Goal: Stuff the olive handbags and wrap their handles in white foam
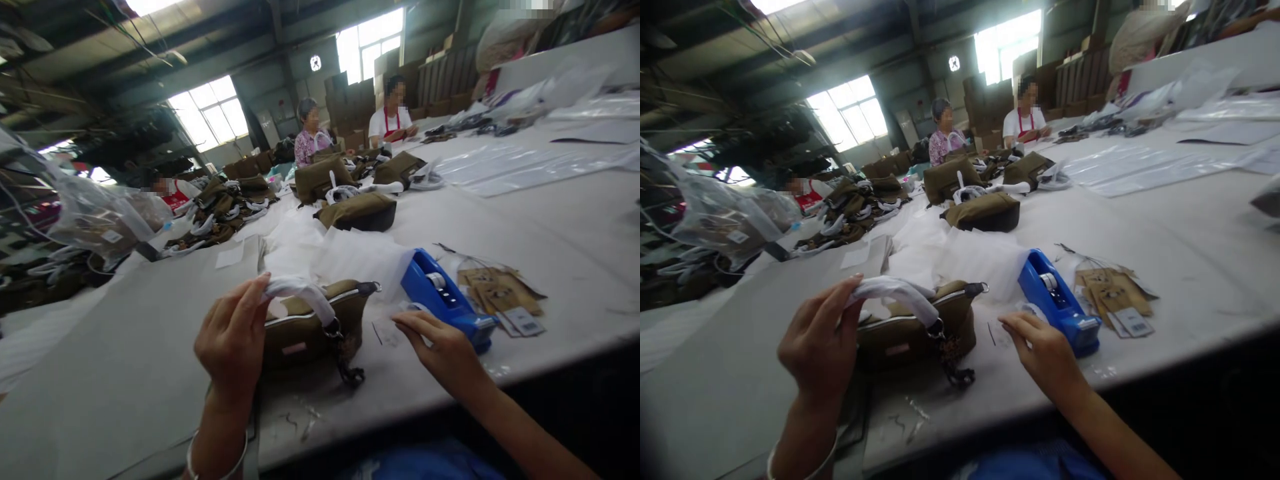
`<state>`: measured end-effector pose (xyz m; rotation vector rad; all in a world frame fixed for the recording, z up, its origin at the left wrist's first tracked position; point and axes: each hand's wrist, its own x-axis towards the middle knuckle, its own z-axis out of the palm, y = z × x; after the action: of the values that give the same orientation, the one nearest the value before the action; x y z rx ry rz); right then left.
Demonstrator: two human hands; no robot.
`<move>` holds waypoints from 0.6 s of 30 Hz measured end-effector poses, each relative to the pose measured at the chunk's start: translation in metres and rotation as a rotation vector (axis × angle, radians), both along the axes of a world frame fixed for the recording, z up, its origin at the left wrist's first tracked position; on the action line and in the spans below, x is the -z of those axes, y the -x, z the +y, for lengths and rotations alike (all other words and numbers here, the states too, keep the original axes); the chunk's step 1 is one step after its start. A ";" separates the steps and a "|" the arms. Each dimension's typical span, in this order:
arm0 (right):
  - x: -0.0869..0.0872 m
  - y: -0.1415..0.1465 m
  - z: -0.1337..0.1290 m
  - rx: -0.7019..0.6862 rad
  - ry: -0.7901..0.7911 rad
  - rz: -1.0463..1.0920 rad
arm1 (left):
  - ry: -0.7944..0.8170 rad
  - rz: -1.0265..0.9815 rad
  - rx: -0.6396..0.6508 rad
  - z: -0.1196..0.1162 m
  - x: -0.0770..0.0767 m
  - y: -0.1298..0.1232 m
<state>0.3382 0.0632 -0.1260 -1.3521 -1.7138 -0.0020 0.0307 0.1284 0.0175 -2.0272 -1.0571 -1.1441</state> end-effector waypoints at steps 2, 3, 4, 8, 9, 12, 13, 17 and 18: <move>0.012 -0.013 -0.003 0.046 0.060 -0.024 | 0.058 -0.084 -0.045 0.002 0.010 -0.005; 0.017 -0.018 -0.005 0.060 0.091 -0.043 | 0.072 -0.110 -0.062 0.001 0.013 -0.008; 0.022 -0.022 -0.007 0.067 0.120 -0.067 | 0.077 -0.124 -0.077 -0.002 0.017 -0.011; 0.037 -0.021 -0.008 0.015 0.207 -0.179 | 0.071 -0.126 -0.116 -0.016 0.036 -0.023; 0.039 -0.018 -0.007 -0.001 0.223 -0.200 | 0.075 -0.122 -0.125 -0.021 0.043 -0.024; 0.041 -0.014 -0.003 -0.029 0.217 -0.234 | 0.083 -0.091 -0.154 -0.032 0.063 -0.025; 0.041 -0.014 -0.001 -0.048 0.197 -0.236 | 0.086 -0.078 -0.163 -0.036 0.067 -0.024; 0.040 -0.018 0.002 -0.154 0.108 -0.210 | 0.156 -0.100 -0.078 -0.052 0.063 -0.017; 0.040 -0.018 0.000 -0.173 0.094 -0.201 | 0.221 -0.145 -0.017 -0.058 0.059 -0.014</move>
<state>0.3559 0.0636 -0.1658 -1.3027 -2.0186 0.0424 0.0450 0.0701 -0.0418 -2.1226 -1.3214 -1.2265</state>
